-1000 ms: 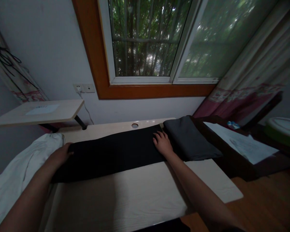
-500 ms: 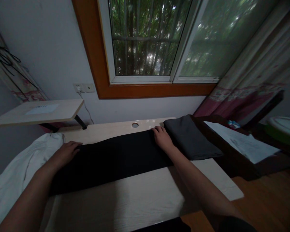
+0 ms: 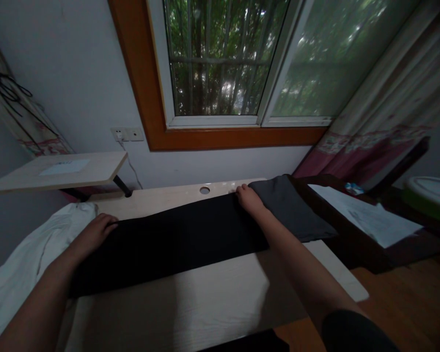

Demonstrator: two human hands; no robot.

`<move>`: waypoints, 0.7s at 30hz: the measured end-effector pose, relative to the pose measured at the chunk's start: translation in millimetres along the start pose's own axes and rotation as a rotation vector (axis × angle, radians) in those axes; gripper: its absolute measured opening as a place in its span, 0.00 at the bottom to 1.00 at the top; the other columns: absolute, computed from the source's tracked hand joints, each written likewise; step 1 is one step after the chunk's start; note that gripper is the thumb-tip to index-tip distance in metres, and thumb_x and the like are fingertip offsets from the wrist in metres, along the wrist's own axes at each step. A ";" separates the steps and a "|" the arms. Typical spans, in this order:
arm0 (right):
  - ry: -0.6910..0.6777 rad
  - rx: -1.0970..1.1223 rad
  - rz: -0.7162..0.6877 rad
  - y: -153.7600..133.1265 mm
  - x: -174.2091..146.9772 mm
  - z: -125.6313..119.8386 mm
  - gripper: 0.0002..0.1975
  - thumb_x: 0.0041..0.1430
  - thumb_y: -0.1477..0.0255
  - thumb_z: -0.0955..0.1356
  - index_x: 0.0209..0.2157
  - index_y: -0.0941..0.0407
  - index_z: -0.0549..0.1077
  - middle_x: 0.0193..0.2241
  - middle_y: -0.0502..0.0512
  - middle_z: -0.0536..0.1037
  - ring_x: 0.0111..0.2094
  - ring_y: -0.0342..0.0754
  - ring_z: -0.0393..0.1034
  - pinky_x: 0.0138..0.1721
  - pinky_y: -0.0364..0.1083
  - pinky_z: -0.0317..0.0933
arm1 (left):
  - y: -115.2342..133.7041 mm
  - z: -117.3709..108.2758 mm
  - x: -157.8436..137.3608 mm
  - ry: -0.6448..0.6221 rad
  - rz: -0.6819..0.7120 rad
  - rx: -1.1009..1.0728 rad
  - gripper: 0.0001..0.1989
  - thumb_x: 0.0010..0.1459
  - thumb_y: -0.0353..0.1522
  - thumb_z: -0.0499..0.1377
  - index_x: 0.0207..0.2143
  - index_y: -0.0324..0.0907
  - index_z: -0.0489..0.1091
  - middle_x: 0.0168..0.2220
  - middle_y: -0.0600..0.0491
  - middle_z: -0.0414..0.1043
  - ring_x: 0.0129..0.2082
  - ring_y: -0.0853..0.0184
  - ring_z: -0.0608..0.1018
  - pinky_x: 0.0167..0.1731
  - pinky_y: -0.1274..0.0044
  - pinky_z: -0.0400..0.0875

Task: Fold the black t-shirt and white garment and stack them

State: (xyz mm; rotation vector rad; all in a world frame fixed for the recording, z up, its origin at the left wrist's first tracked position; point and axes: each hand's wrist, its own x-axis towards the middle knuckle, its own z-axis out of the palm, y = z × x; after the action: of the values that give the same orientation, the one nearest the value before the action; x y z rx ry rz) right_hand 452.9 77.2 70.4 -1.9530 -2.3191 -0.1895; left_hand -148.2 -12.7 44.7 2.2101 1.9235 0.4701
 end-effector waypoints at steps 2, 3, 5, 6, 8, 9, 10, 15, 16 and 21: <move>0.015 0.088 0.081 6.2 0.3 -4.9 0.14 0.74 0.69 0.60 0.52 0.61 0.72 0.52 0.67 0.74 0.50 0.54 0.70 0.53 0.47 0.61 | 5.0 -7.5 -6.2 0.007 -0.084 -0.078 0.22 0.59 0.49 0.52 0.42 0.43 0.72 0.46 0.46 0.77 0.49 0.56 0.78 0.57 0.66 0.69; 0.018 0.144 0.128 8.9 0.8 -6.8 0.15 0.74 0.68 0.60 0.52 0.61 0.71 0.51 0.67 0.75 0.51 0.54 0.71 0.53 0.47 0.61 | 6.7 -10.6 -9.0 0.008 -0.132 -0.114 0.23 0.59 0.50 0.53 0.43 0.43 0.72 0.47 0.46 0.78 0.49 0.56 0.78 0.57 0.66 0.69; 0.002 0.239 0.206 12.8 1.8 -8.7 0.15 0.75 0.68 0.59 0.51 0.61 0.71 0.50 0.66 0.77 0.52 0.53 0.72 0.52 0.45 0.62 | 7.9 -14.4 -12.9 0.003 -0.205 -0.174 0.24 0.59 0.51 0.53 0.45 0.42 0.71 0.49 0.46 0.78 0.49 0.57 0.79 0.56 0.67 0.70; -0.015 0.261 0.231 13.8 2.0 -8.7 0.14 0.75 0.68 0.59 0.51 0.61 0.70 0.49 0.66 0.78 0.51 0.53 0.73 0.51 0.45 0.62 | 7.3 -14.9 -14.1 0.002 -0.231 -0.189 0.24 0.59 0.51 0.53 0.46 0.42 0.71 0.49 0.47 0.79 0.48 0.57 0.79 0.55 0.68 0.70; -0.058 0.249 0.258 13.3 1.5 -6.9 0.13 0.75 0.69 0.60 0.52 0.61 0.69 0.46 0.67 0.80 0.49 0.54 0.76 0.48 0.46 0.64 | 4.7 -13.9 -14.7 0.002 -0.266 -0.187 0.23 0.58 0.50 0.53 0.45 0.43 0.72 0.47 0.48 0.80 0.47 0.58 0.80 0.53 0.69 0.72; -0.076 0.242 0.270 12.1 0.8 -5.4 0.13 0.74 0.70 0.60 0.52 0.61 0.69 0.45 0.68 0.80 0.48 0.55 0.77 0.47 0.46 0.64 | 3.1 -12.6 -14.4 0.004 -0.276 -0.176 0.23 0.57 0.49 0.54 0.44 0.43 0.72 0.46 0.48 0.80 0.46 0.58 0.81 0.52 0.69 0.72; -0.092 0.234 0.280 10.3 0.0 -3.7 0.13 0.74 0.70 0.61 0.53 0.61 0.69 0.45 0.68 0.81 0.47 0.56 0.77 0.46 0.47 0.65 | 1.5 -10.8 -13.8 0.009 -0.283 -0.165 0.22 0.57 0.49 0.54 0.44 0.43 0.72 0.46 0.48 0.80 0.46 0.58 0.81 0.52 0.69 0.73; -0.150 0.187 0.323 -1.1 -1.8 3.5 0.14 0.73 0.77 0.57 0.54 0.63 0.67 0.46 0.72 0.80 0.49 0.59 0.78 0.50 0.51 0.65 | -2.9 1.7 -8.3 0.052 -0.297 -0.100 0.19 0.60 0.44 0.52 0.45 0.42 0.70 0.48 0.44 0.80 0.46 0.56 0.81 0.51 0.66 0.74; -0.158 0.182 0.335 -3.0 -1.2 4.2 0.15 0.72 0.77 0.57 0.55 0.63 0.67 0.46 0.73 0.80 0.49 0.59 0.78 0.50 0.52 0.65 | -3.3 4.6 -7.2 0.063 -0.298 -0.086 0.19 0.60 0.43 0.52 0.45 0.42 0.70 0.48 0.44 0.80 0.47 0.56 0.81 0.51 0.65 0.74; -0.159 0.188 0.391 -9.8 0.8 2.8 0.18 0.74 0.71 0.56 0.59 0.61 0.64 0.49 0.72 0.79 0.51 0.59 0.77 0.51 0.53 0.66 | -2.9 14.9 -4.7 0.111 -0.271 -0.022 0.21 0.63 0.40 0.49 0.54 0.41 0.67 0.54 0.41 0.77 0.54 0.54 0.79 0.55 0.65 0.71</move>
State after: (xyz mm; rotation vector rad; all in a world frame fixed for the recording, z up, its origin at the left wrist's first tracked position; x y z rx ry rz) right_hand 443.1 76.8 67.4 -2.3355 -1.8976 0.2150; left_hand -146.3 -15.8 29.3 1.9063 2.2197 0.5752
